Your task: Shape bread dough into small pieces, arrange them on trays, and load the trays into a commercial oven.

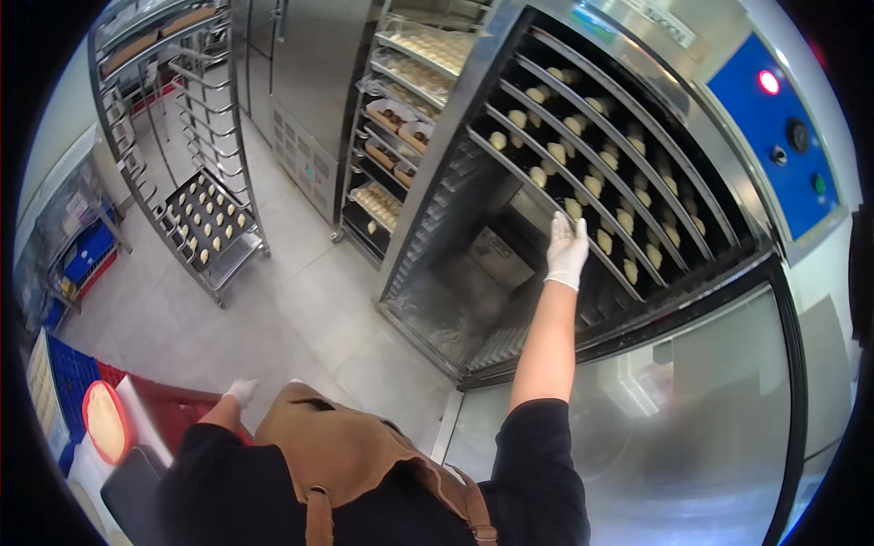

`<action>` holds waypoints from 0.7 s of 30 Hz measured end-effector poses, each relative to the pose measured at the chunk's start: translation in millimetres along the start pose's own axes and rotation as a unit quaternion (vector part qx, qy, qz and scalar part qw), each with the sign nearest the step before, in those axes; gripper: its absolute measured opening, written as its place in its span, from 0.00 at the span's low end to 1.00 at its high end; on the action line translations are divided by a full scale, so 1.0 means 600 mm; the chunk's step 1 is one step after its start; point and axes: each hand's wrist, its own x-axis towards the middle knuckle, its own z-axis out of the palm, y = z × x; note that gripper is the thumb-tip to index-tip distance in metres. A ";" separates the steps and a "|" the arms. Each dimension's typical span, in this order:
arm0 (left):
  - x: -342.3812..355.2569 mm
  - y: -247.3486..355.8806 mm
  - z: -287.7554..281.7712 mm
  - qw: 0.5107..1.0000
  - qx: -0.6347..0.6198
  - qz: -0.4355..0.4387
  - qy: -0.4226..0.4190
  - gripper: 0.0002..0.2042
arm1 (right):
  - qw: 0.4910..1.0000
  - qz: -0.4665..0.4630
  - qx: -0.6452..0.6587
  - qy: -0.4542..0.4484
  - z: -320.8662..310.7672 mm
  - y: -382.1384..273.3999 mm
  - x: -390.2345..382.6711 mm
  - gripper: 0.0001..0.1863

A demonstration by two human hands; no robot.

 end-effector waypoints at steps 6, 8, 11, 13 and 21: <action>-0.221 0.023 0.087 0.923 0.341 -0.161 0.076 0.18 | 0.934 -0.194 -0.297 -0.039 -0.054 -0.046 0.038 0.19; -0.196 0.006 0.099 0.852 0.442 -0.244 0.139 0.17 | 0.761 -0.378 -0.518 -0.096 0.001 -0.050 0.005 0.13; -0.136 -0.002 0.102 0.702 0.557 -0.403 0.185 0.17 | 0.609 -0.428 -0.663 -0.080 0.019 -0.116 -0.061 0.14; -0.074 -0.009 0.100 0.701 0.410 -0.470 0.347 0.18 | 0.590 -0.343 -0.727 -0.079 -0.053 -0.218 -0.020 0.20; 0.109 -0.018 -0.057 0.753 0.131 -0.406 0.501 0.12 | 0.924 0.273 -0.229 0.139 -0.329 -0.140 -0.311 0.16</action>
